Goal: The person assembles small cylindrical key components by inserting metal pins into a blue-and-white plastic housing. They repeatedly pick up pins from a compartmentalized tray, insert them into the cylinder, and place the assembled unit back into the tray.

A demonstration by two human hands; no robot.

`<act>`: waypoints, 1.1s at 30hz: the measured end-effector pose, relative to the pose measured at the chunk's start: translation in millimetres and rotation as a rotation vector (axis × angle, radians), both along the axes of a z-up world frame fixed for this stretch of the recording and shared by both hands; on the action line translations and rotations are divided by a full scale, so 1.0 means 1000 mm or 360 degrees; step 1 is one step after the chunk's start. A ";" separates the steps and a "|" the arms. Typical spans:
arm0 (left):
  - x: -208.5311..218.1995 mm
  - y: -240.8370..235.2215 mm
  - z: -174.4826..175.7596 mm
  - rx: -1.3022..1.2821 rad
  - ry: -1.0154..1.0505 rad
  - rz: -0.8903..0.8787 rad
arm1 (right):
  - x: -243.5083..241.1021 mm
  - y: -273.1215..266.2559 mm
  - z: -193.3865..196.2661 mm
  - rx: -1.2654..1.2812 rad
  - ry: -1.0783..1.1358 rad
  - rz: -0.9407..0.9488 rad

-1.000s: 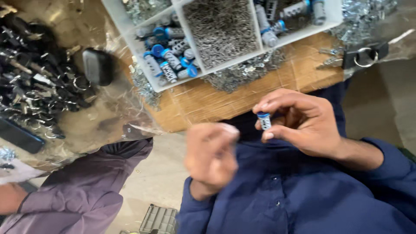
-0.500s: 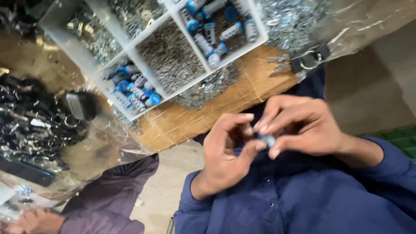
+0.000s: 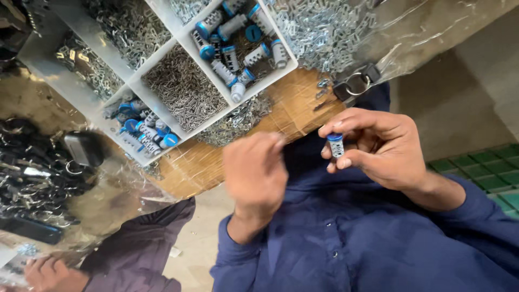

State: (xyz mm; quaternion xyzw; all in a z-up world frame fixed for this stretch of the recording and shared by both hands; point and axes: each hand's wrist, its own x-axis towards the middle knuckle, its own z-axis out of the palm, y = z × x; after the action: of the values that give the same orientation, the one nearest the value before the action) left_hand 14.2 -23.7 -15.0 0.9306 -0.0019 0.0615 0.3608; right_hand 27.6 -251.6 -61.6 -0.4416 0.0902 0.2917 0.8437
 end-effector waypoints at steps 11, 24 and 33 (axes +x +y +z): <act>-0.014 0.002 0.002 -0.0583 -0.0061 -0.0060 | 0.006 0.021 0.009 -0.0297 -0.0307 0.0277; 0.022 0.058 0.040 0.0559 -0.0190 0.0344 | -0.001 0.021 0.013 -0.0235 -0.0231 0.0235; 0.062 0.083 0.032 0.0711 -0.0116 0.0075 | -0.002 0.043 0.017 -0.0186 -0.0459 0.0584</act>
State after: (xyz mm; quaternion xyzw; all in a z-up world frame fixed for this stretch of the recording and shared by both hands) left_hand 76.4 59.3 17.3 0.9844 -0.0068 0.1015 0.1438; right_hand 25.5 -208.9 -44.3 -0.5357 -0.0964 0.3684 0.7537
